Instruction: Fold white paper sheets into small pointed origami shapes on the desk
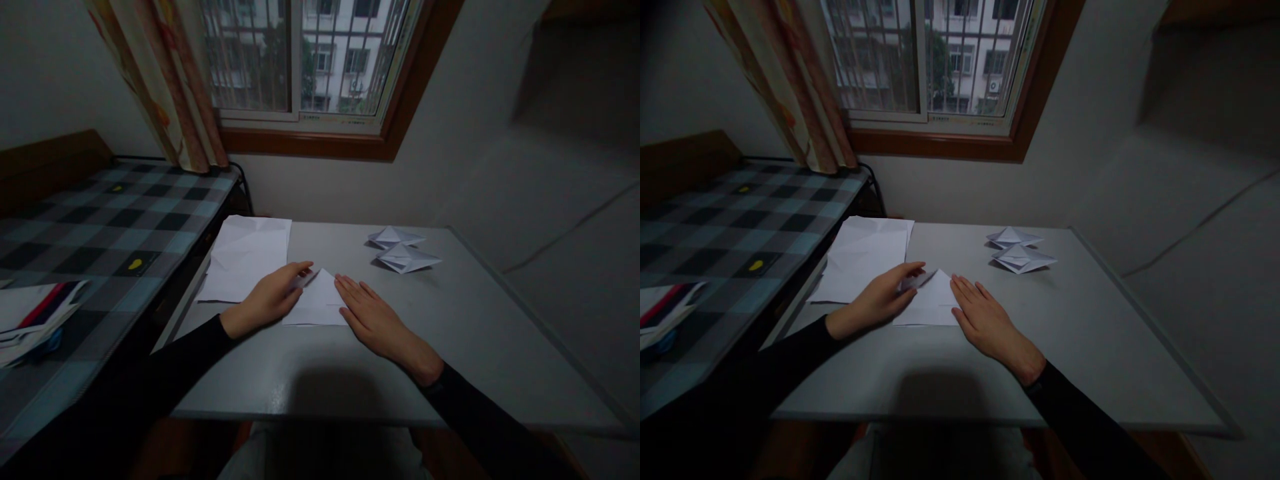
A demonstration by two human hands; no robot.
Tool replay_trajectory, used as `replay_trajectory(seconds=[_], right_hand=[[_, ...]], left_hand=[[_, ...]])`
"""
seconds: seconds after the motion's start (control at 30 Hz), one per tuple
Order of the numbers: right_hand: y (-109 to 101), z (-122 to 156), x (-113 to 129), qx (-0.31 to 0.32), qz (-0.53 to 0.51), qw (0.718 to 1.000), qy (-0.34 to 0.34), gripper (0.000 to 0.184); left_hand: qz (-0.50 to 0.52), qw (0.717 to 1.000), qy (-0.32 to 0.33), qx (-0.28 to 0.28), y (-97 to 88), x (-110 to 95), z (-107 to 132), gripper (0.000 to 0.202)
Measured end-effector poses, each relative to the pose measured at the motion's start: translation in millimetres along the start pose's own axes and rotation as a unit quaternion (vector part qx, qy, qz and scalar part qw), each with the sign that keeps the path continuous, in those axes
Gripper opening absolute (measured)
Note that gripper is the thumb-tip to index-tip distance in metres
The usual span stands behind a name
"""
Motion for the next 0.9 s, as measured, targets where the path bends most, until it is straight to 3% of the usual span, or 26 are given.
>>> replay_trajectory(seconds=[0.17,0.27,0.37,0.53,0.73,0.9], right_hand=[[0.6,1.1,0.8,-0.006,0.0,1.0,0.001,0.071],[1.2,1.5,1.7,-0.008,0.008,1.0,0.001,0.072],[1.1,0.0,3.5,-0.005,0.009,1.0,0.0,0.072],[-0.5,-3.4,7.4,0.004,0.0,1.0,-0.016,0.075],[-1.6,-2.1,7.5,0.014,0.0,1.0,-0.019,0.078],[-2.2,0.9,6.6,0.013,-0.018,0.999,-0.032,0.099]], left_hand=[[-0.071,0.988,0.063,0.124,30.1,-16.0,8.8,0.054],[-0.14,0.974,0.081,0.158,37.9,-21.6,11.7,0.071],[-0.168,0.969,0.074,0.164,38.6,-22.5,10.1,0.091],[-0.174,0.969,0.076,0.155,39.7,-23.3,5.7,0.104],[-0.17,0.964,0.109,0.17,38.6,-30.3,11.1,0.099],[-0.164,0.961,0.105,0.195,32.2,-32.1,15.0,0.087]])
Point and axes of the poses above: each hand's wrist, its own z-axis away from the middle knuckle, its own y-axis out of the palm, x = y × z, the point moved 6 cm from there along -z, towards the middle knuckle, and after that the axes turned 1 degree about -y, right-handed, at the moved point
